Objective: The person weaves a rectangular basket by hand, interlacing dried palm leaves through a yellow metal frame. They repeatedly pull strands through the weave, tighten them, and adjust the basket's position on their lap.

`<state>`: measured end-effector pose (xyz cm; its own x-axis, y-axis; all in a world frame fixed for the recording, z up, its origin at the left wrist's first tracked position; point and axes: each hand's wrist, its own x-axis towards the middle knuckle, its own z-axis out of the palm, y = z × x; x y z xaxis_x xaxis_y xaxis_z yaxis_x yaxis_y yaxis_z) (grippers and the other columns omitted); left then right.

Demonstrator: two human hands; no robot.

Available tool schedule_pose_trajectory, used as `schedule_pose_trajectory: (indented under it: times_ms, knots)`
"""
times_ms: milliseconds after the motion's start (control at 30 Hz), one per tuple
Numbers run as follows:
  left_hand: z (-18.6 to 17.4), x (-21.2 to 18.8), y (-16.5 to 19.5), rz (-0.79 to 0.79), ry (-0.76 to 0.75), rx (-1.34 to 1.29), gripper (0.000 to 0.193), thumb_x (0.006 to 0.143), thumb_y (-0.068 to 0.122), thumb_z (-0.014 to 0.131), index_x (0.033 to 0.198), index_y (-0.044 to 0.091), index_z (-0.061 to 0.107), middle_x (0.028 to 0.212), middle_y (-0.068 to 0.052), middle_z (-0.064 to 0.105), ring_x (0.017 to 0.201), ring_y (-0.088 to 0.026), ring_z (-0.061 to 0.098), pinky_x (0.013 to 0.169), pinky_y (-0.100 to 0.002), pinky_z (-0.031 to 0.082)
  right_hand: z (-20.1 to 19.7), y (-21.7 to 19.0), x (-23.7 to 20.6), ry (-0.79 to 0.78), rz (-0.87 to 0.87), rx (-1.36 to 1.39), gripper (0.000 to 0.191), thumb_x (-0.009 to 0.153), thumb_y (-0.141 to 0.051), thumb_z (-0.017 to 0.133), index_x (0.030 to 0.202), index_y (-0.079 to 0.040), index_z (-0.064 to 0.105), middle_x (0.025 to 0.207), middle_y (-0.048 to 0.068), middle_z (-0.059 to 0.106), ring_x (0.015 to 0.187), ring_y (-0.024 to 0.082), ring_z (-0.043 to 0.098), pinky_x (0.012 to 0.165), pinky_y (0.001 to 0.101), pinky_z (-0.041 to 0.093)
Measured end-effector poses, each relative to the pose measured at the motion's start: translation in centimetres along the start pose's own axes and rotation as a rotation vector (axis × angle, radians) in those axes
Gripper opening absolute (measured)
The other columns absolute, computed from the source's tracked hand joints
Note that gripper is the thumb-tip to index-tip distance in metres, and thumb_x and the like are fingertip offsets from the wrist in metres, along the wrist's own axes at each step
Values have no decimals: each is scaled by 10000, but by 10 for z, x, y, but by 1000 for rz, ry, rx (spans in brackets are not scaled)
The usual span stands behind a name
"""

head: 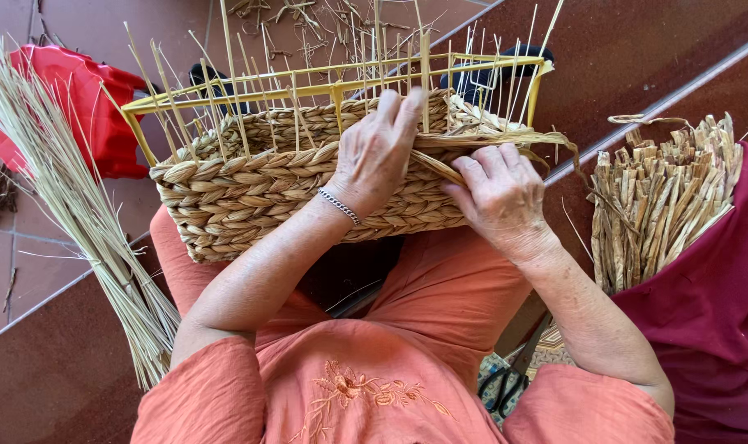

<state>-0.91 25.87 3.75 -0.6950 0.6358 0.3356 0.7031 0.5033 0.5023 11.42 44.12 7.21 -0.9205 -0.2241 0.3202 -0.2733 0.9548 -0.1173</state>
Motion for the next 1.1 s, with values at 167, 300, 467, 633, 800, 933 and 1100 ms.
schedule_pose_trajectory:
  times_ms: [167,300,467,633,800,933,1100]
  knots:
    - [1,20,4,-188,-409,11,164,977,7,571,1138,4,600,692,-134,687,573,-240,633,558,-426,536,-13,10,-1,-180,199,400,67,990,-48,738,1041,-9,722,936,144,750,752,165,712,645,277,598]
    - [-15,9,6,-49,-110,-341,136,986,34,617,1117,22,653,886,-156,713,758,-277,688,721,-418,565,-55,22,12,-286,407,597,243,942,-82,734,1180,-41,699,936,121,758,692,168,681,564,307,553]
    - [-34,-2,16,97,-160,-456,454,802,0,579,1255,-3,588,1206,-209,611,985,-317,653,846,-400,576,-51,8,38,179,-179,-62,86,1035,-35,751,1103,16,736,980,147,714,914,244,719,775,329,626]
    - [-43,5,22,121,-285,-405,312,833,144,741,1097,58,598,1024,-131,647,994,-354,646,857,-450,504,-52,17,53,-98,3,48,49,992,-59,748,996,-21,777,856,117,733,719,181,673,606,307,545]
    - [-24,7,38,-71,-267,-274,220,969,256,706,1061,91,592,983,-109,664,942,-311,645,882,-439,516,-60,70,76,-639,537,757,98,910,-166,743,960,-93,784,790,51,754,686,110,662,598,276,544]
    - [-10,4,30,45,56,-328,320,970,132,658,1256,36,549,1094,-146,637,1006,-307,649,859,-425,526,-40,79,65,-548,529,735,158,921,-253,745,984,-110,770,814,38,748,677,95,680,615,263,572]
    - [-7,-9,10,176,30,-257,244,946,49,698,1132,52,539,1153,-134,590,964,-259,659,744,-352,566,-12,59,40,-259,430,377,368,901,-469,823,887,-114,729,715,17,716,575,103,647,564,285,541]
